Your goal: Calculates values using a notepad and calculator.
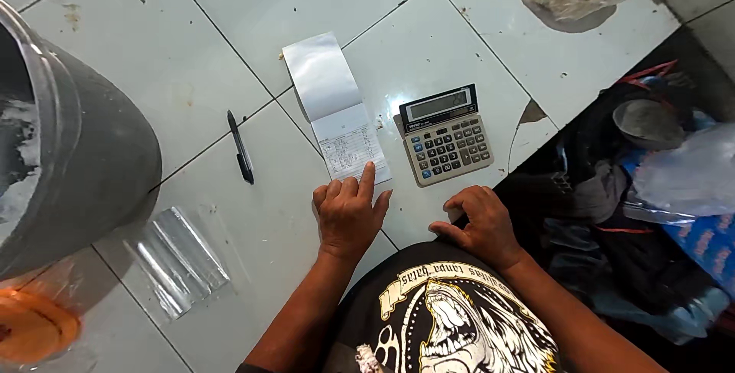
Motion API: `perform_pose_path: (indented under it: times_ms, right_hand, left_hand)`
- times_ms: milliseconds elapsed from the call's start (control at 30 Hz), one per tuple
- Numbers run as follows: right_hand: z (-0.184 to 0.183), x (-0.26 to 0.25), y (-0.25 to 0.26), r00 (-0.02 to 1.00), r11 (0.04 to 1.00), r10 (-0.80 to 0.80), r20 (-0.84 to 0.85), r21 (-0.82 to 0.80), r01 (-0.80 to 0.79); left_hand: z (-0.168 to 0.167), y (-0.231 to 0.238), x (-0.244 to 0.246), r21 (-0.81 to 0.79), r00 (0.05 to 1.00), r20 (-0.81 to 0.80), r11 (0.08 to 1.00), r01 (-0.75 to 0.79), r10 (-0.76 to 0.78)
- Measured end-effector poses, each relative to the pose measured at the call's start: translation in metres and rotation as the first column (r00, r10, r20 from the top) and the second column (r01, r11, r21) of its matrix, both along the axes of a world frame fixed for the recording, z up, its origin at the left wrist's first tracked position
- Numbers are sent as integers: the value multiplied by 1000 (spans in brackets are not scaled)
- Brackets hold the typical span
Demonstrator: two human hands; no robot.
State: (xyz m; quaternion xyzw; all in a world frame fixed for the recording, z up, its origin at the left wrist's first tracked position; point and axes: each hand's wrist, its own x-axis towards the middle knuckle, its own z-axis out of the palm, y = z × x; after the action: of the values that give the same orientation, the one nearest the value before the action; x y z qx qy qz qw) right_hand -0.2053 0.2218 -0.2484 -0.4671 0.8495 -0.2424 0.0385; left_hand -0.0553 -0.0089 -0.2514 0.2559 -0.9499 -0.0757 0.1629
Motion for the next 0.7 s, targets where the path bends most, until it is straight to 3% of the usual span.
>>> perform_pose_path:
  times_ms: [333,700]
  right_hand:
    - [15,0,-5,998,994,-70,1,-86,69]
    - [34,-17,-32,975,980,-179,-134,59,188]
  left_hand:
    - [-1,1,-1,1,999,33,1000,19,-19]
    - [-3,-1,-1,0,1000,16,1000,12,-12]
